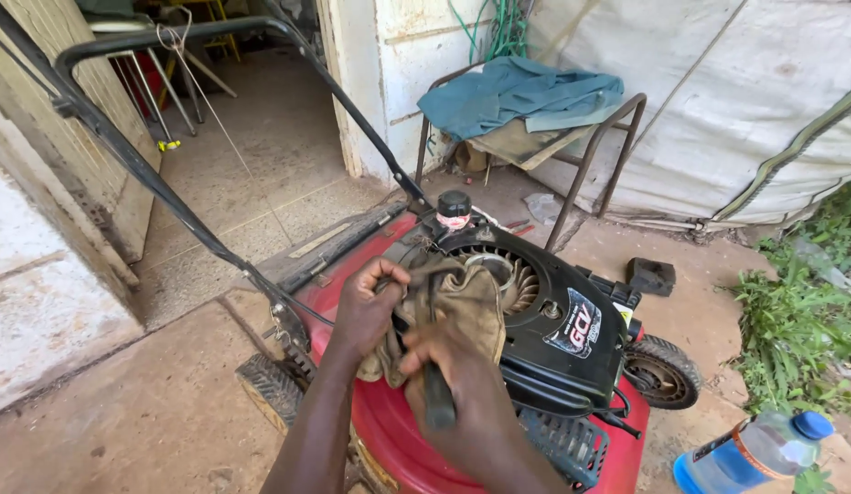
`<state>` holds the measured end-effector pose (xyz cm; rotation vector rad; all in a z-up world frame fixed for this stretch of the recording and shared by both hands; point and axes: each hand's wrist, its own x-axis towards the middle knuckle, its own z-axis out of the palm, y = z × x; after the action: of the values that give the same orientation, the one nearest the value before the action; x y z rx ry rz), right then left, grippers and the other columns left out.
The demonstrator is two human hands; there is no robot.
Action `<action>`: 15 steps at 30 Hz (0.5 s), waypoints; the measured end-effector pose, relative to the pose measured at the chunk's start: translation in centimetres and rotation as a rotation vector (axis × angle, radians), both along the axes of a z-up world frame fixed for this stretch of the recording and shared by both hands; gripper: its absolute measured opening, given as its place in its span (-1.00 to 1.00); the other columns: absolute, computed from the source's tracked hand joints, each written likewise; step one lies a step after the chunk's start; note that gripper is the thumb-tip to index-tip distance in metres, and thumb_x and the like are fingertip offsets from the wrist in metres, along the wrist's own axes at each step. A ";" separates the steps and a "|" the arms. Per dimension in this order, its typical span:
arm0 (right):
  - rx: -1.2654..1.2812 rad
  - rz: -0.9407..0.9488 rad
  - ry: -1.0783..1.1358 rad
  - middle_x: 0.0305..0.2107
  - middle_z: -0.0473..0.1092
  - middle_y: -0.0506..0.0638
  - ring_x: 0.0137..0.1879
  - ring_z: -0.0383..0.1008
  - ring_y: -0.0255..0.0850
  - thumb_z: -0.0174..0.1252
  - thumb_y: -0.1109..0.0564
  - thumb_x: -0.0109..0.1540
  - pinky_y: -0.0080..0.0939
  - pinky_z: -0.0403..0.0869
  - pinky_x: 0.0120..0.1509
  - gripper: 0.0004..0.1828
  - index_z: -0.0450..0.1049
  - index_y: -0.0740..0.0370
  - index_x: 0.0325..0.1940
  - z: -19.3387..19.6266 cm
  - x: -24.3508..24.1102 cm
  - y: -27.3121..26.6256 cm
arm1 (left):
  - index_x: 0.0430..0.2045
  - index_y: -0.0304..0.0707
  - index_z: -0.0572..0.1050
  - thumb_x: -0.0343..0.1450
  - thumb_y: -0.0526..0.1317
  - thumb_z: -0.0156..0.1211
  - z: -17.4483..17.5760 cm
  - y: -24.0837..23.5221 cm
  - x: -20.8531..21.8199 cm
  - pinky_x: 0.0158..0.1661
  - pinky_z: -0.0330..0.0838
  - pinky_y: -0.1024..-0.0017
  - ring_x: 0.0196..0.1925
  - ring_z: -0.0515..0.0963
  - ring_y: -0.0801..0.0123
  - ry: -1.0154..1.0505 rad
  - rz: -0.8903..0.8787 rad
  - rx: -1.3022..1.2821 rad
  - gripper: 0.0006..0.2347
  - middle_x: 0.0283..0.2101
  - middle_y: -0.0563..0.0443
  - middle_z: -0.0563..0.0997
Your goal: Cleaning and maintaining a lawnmower engine using a cloth, cleaning fluid, and a screwdriver.
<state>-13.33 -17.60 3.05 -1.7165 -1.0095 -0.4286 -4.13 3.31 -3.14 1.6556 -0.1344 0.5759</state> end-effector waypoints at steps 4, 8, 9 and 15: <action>-0.018 -0.011 0.087 -0.08 0.58 0.04 -0.06 0.66 -0.15 0.22 0.35 0.01 -0.15 0.59 0.10 -0.78 0.47 0.15 -0.30 -1.2 -1.3 -1.4 | -0.41 -0.22 0.60 0.35 -0.50 0.15 -0.7 1.2 0.5 0.09 0.45 0.37 -0.06 0.60 0.38 -0.074 -0.131 -0.051 -0.84 -0.24 0.05 0.66; -0.005 -0.036 -0.002 -0.13 0.57 0.07 -0.02 0.64 -0.10 0.24 0.36 0.02 -0.04 0.48 0.31 -0.80 0.45 0.22 -0.31 -1.3 0.4 -0.8 | -0.41 -0.23 0.58 0.33 -0.50 0.15 -0.4 0.8 0.5 0.10 0.43 0.35 -0.01 0.58 0.35 -0.074 -0.150 -0.019 -0.85 -0.21 0.06 0.64; 0.005 -0.060 0.034 -0.08 0.57 0.07 0.00 0.63 -0.12 0.25 0.35 0.05 -0.14 0.59 0.05 -0.82 0.45 0.22 -0.32 -1.5 0.8 -0.4 | -0.37 -0.28 0.58 0.34 -0.52 0.15 -0.4 0.7 0.5 -0.03 0.44 0.48 -0.15 0.55 0.46 -0.036 -0.104 -0.003 -0.85 -0.20 0.06 0.65; -0.099 -0.112 -0.223 0.15 0.45 0.10 0.35 0.48 0.10 0.31 0.29 0.13 0.01 0.51 0.24 -0.79 0.51 0.17 -0.17 -3.9 -0.1 -2.0 | -0.38 -0.30 0.60 0.39 -0.53 0.19 2.7 -1.8 -1.2 -0.17 0.47 0.52 -0.28 0.55 0.51 -0.004 -0.090 0.015 -0.86 -0.27 0.07 0.69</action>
<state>-13.48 -19.64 -0.82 -1.8489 -1.1121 -0.6637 -5.38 1.48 -0.44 1.6543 -0.2154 0.5109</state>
